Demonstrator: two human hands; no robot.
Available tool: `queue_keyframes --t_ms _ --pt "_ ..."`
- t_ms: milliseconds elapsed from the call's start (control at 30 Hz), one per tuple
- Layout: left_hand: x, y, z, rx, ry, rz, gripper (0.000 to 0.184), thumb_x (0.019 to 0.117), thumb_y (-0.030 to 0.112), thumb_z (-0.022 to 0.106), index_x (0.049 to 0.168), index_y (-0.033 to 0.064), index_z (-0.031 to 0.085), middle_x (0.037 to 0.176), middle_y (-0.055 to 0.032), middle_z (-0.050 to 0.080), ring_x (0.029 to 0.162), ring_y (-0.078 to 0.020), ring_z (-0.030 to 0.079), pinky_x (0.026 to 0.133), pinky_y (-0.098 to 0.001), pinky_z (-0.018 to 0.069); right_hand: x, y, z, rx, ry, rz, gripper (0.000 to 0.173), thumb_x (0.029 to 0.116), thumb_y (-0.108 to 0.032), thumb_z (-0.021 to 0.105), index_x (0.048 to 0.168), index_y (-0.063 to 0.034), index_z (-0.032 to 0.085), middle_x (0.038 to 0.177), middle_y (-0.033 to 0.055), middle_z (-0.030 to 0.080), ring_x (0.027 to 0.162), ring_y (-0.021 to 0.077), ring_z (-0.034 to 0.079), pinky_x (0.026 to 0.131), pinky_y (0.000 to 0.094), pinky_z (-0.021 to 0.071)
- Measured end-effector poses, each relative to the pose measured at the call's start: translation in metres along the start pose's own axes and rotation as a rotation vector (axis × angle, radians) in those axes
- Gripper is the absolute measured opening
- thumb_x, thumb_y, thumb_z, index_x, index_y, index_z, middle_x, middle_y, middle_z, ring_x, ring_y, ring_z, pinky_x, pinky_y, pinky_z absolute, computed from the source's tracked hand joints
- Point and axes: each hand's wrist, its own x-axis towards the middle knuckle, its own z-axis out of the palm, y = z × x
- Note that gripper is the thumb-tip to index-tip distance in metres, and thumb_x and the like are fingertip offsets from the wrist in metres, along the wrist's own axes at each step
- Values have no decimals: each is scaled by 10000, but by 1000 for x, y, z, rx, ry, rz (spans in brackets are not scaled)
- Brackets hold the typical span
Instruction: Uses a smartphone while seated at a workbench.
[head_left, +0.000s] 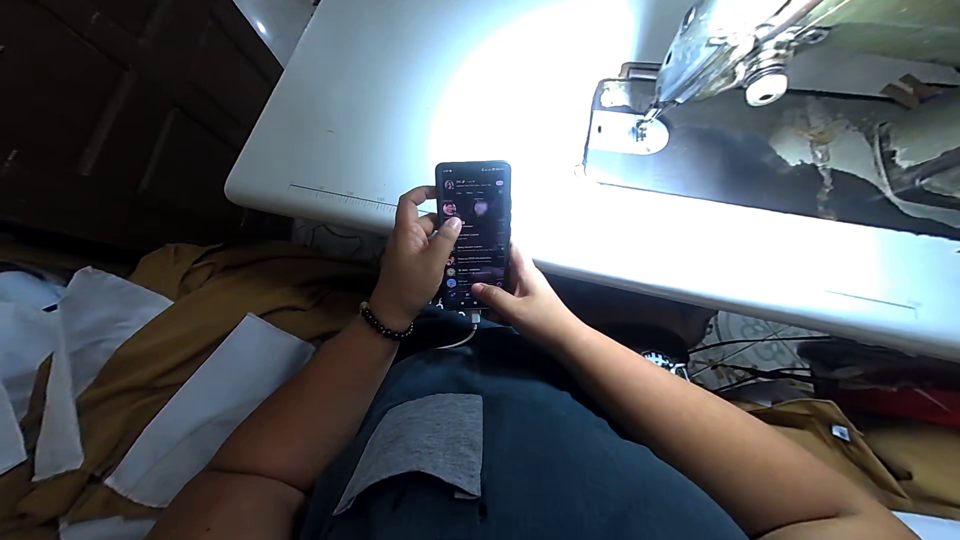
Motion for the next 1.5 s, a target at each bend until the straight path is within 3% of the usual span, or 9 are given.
queue_keyframes --t_ms 67,200,300,433,567,733,867,1500 --pt "0 -1 -1 -21 -13 6 342 1086 118 393 1425 119 350 1058 -34 700 900 -103 733 790 -290 626 0 1 -1 0 1 5 587 951 -102 667 1447 -145 357 1018 33 712 680 81 665 590 216 559" --pt "-7 1 -2 31 -40 -25 394 1105 160 362 1496 181 317 1131 -41 696 906 -104 729 775 -289 617 0 1 -2 -17 12 10 625 941 -112 675 1472 -146 346 1030 40 712 683 85 668 592 225 564" --pt "-7 3 -1 60 -43 -47 428 1106 167 369 1527 184 295 1164 -48 698 922 -109 729 779 -297 617 1 0 -3 -16 9 10 635 936 -91 674 1476 -145 344 1038 43 710 682 91 671 586 230 567" --pt "-2 2 2 11 -36 -19 416 1090 88 384 1496 96 296 1137 -67 692 974 -125 729 849 -318 619 1 0 -3 -10 1 19 631 939 -68 663 1471 -142 333 1004 46 711 658 90 662 568 219 555" --pt "-5 4 1 46 -53 -53 452 1091 92 392 1524 162 283 1157 -63 691 929 -119 730 793 -303 617 0 -1 -4 -1 0 22 622 938 -70 664 1463 -140 338 1000 49 712 658 91 664 572 222 558" --pt "-2 1 3 -4 -48 -26 450 1073 25 409 1500 103 288 1157 -83 691 969 -140 734 843 -327 624 1 2 -3 2 3 23 603 936 -80 673 1444 -137 353 975 47 712 642 91 658 568 222 556" --pt "-7 0 2 39 -60 -67 515 1069 48 451 1531 188 271 1176 -71 681 916 -133 730 768 -298 619 -1 0 -3 3 8 45 589 940 -84 671 1437 -143 359 967 49 713 632 96 658 564 221 556" --pt "-6 2 3 63 -75 -79 572 1052 33 489 1548 194 255 1216 -78 671 939 -146 729 762 -298 620 -1 -3 -4 22 3 66 591 956 -70 658 1454 -137 345 938 58 711 609 98 650 543 221 551"
